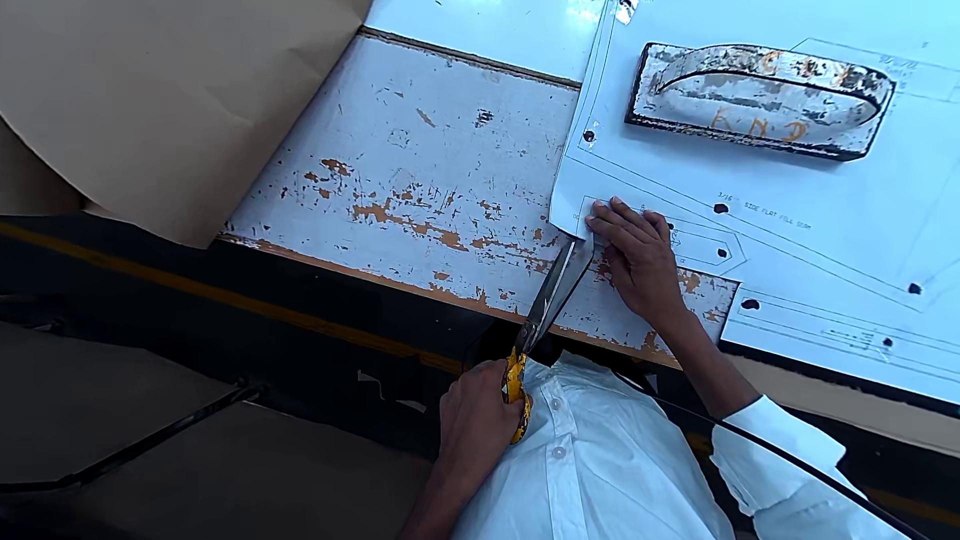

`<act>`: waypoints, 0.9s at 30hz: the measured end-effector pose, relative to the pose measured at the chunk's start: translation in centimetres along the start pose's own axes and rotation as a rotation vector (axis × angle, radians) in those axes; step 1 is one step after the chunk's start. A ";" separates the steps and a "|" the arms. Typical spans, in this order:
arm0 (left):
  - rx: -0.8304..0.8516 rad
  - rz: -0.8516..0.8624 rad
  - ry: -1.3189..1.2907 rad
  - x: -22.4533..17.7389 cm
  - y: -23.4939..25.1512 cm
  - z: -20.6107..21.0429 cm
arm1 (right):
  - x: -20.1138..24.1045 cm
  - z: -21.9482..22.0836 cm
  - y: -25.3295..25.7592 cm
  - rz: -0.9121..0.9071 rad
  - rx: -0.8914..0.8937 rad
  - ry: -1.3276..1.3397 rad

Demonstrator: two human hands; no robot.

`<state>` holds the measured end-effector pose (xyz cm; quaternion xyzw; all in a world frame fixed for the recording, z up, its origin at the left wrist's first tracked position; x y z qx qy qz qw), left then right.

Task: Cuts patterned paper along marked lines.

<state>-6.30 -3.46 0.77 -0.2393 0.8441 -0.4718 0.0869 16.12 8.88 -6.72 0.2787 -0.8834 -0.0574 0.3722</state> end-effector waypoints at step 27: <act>0.046 -0.115 -0.258 -1.9 0.3 2.3 | 0.3 0.2 -0.2 -0.025 -0.011 -0.025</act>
Point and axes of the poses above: each hand's wrist, its own y-axis towards the middle knuckle, its own z-axis out of the palm, x = y × z, the point moved 5 cm from there along y, towards the middle knuckle, and after that the axes turned 15 degrees about -z, right-handed, at the moved point
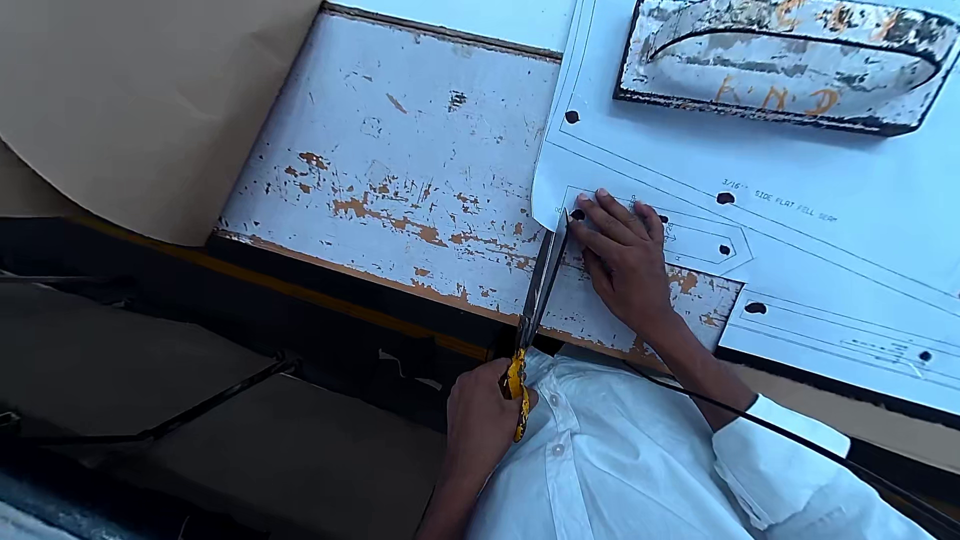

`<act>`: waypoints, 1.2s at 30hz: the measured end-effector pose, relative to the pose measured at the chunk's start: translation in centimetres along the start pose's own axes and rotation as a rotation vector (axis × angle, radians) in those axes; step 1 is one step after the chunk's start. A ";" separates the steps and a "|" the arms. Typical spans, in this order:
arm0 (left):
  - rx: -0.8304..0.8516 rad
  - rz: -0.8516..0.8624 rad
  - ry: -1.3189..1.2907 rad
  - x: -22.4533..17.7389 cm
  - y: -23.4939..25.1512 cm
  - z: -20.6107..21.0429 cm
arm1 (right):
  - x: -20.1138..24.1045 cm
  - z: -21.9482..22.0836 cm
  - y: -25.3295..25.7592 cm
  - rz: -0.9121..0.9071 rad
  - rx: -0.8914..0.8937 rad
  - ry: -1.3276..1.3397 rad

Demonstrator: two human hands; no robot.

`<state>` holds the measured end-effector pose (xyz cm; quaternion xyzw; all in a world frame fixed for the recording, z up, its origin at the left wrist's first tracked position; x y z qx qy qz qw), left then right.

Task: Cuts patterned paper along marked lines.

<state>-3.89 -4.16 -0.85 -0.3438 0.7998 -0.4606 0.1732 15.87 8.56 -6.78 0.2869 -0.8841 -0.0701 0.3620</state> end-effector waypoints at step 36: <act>-0.137 -0.007 0.060 -0.8 -1.4 0.3 | 0.1 -0.1 0.2 0.011 -0.026 -0.005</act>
Point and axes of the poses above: each hand's wrist, its own y-axis towards the middle knuckle, its own z-axis out of the palm, x = y × z, the point moved 5 cm from there along y, towards the middle knuckle, and after that the axes turned 15 degrees about -z, right-handed, at the moved point
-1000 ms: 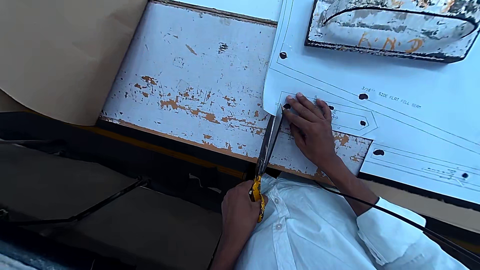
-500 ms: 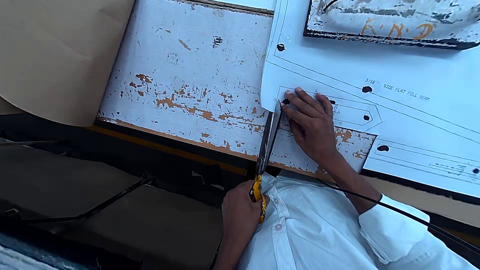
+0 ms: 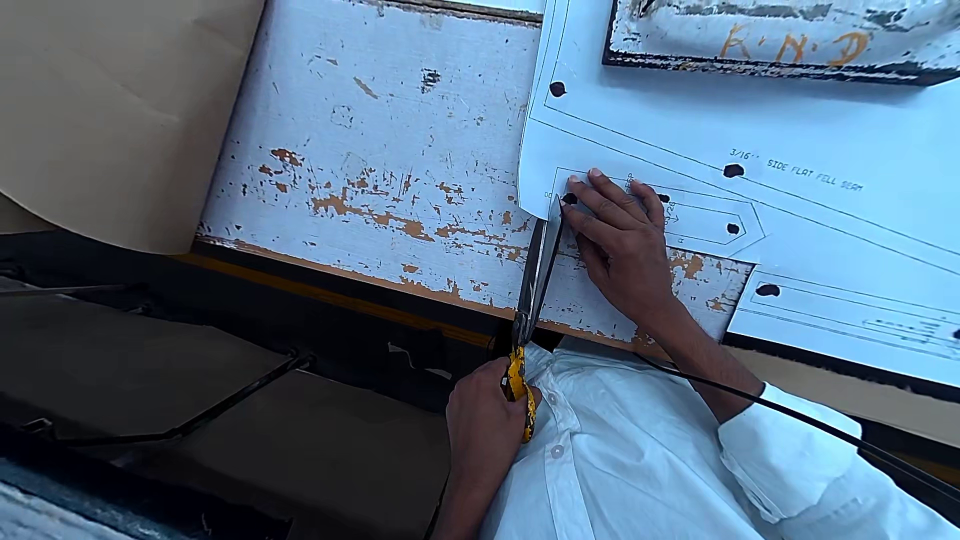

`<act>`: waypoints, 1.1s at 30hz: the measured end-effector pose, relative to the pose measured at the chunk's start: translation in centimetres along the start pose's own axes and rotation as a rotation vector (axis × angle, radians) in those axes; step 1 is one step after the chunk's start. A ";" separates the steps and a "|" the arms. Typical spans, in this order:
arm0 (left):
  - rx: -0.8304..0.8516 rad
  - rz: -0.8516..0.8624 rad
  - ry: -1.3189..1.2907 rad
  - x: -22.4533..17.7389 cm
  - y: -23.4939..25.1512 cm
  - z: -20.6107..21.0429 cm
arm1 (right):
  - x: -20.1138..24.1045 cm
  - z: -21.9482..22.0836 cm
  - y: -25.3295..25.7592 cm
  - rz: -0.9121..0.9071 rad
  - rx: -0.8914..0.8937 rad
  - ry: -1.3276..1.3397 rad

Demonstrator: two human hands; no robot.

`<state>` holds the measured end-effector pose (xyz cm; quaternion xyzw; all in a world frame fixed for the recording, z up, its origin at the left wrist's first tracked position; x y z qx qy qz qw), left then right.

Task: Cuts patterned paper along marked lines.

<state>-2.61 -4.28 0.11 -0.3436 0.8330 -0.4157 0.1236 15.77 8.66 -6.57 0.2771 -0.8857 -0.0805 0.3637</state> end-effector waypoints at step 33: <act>0.011 0.001 -0.029 0.4 0.5 -0.4 | -0.1 0.1 0.0 0.003 -0.016 0.021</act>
Point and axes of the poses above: each hand's wrist, its own y-axis towards the middle knuckle, its own z-axis out of the palm, x = y × z, the point moved 5 cm from there along y, towards the middle knuckle, and after that the axes turned 15 degrees about -z, right-handed, at the moved point
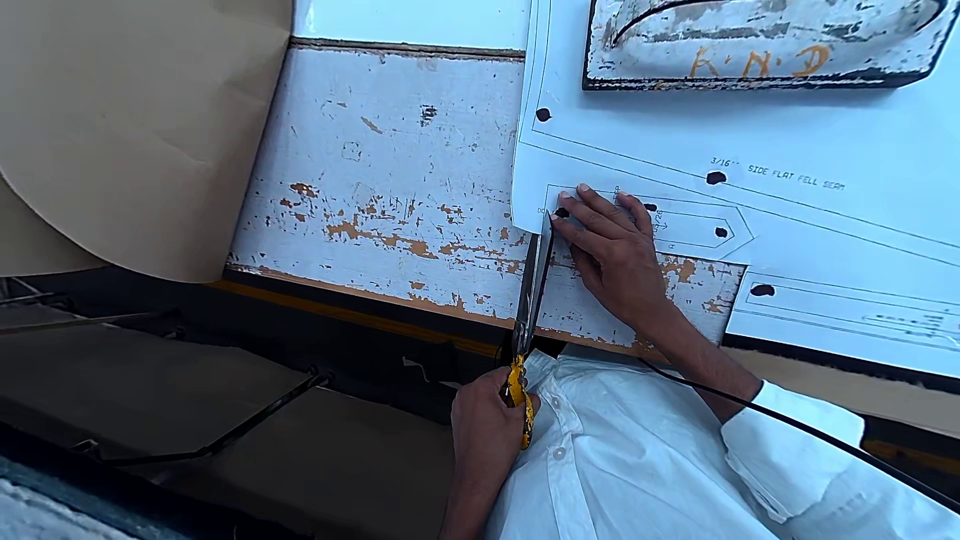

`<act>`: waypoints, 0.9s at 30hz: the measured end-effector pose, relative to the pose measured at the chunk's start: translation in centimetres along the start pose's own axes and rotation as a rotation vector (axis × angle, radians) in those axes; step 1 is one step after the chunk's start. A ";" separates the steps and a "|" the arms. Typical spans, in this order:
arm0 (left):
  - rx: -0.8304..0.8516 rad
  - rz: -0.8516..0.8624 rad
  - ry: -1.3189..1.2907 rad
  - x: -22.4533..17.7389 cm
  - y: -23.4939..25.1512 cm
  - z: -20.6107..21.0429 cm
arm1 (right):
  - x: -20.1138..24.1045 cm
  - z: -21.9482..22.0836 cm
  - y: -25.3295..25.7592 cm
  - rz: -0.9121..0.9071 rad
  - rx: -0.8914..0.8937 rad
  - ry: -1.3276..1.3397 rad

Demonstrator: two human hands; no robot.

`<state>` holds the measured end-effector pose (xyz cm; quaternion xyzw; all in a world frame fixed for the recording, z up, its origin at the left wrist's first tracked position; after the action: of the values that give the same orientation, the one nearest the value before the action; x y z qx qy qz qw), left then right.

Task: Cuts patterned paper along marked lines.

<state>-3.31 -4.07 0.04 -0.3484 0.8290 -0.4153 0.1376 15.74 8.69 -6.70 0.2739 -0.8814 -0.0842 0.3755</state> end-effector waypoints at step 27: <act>0.066 -0.030 0.048 0.1 0.2 -0.5 | -0.1 0.3 0.0 0.005 -0.004 -0.012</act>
<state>-3.74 -3.70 0.20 -0.3461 0.8125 -0.4528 0.1227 15.64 8.72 -6.96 0.2704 -0.8842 -0.0869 0.3708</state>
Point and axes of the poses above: each hand's wrist, its own y-axis towards the middle knuckle, its own z-axis out of the palm, x = y × z, the point moved 5 cm from there along y, towards the middle knuckle, and after that the axes turned 15 degrees about -z, right-handed, at the moved point
